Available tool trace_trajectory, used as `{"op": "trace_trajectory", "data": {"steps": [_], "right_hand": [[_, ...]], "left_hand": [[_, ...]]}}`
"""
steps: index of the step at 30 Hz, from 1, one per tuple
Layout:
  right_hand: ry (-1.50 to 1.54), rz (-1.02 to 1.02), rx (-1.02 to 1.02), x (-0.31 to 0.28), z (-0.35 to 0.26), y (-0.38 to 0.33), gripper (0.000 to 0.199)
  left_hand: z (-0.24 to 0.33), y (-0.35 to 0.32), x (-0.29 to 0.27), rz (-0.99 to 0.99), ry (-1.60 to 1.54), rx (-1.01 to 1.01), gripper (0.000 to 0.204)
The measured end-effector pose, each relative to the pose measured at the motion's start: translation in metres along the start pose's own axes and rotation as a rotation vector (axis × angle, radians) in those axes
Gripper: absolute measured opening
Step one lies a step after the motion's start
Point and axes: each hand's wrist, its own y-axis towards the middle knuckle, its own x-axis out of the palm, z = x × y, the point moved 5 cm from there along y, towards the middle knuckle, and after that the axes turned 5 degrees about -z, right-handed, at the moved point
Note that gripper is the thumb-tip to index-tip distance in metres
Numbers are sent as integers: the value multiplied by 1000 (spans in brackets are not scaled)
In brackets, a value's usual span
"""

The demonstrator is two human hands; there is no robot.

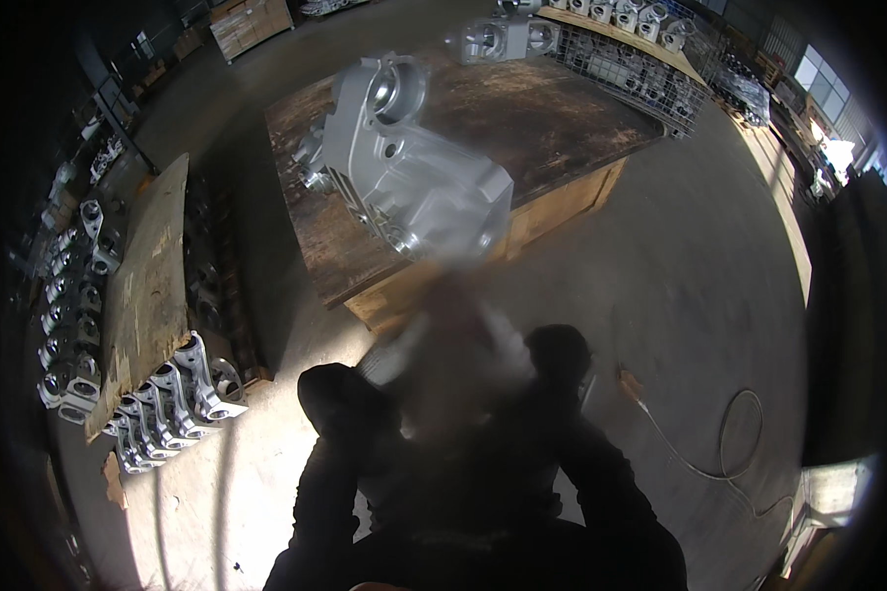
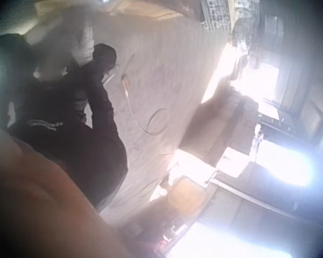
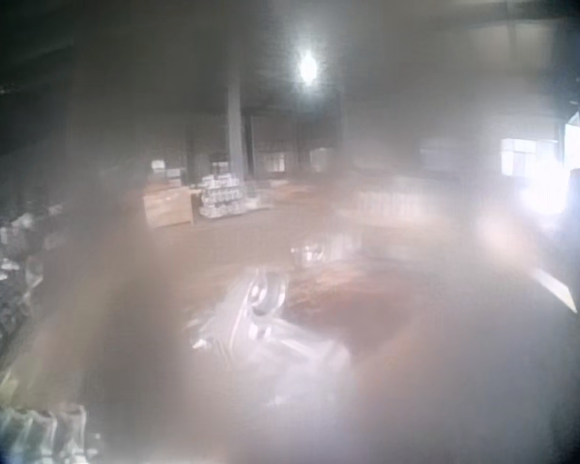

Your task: The person deburrs and sands a metal engine block on a wooden workbench. They use a deburring tool to scrape edges and a sanding block to smooth surfaces, repeatedly repositioning the part to access different areas. The finished part is placed on a stack of similar parts at the end.

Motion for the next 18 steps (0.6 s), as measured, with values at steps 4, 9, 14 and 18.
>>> {"op": "trace_trajectory", "data": {"steps": [4, 9, 14, 18], "right_hand": [[-202, 302, 142, -63, 32, 5, 69], [-861, -50, -223, -70, 61, 53, 70], [-886, -286, -358, -63, 98, 99, 59], [-800, -179, -173, -46, 92, 99, 56]], "left_hand": [[49, 19, 18, 2, 259, 187, 35], [112, 84, 71, 86, 858, 853, 41], [145, 155, 117, 25, 1228, 1281, 30], [125, 199, 130, -66, 1423, 1162, 28]]}}
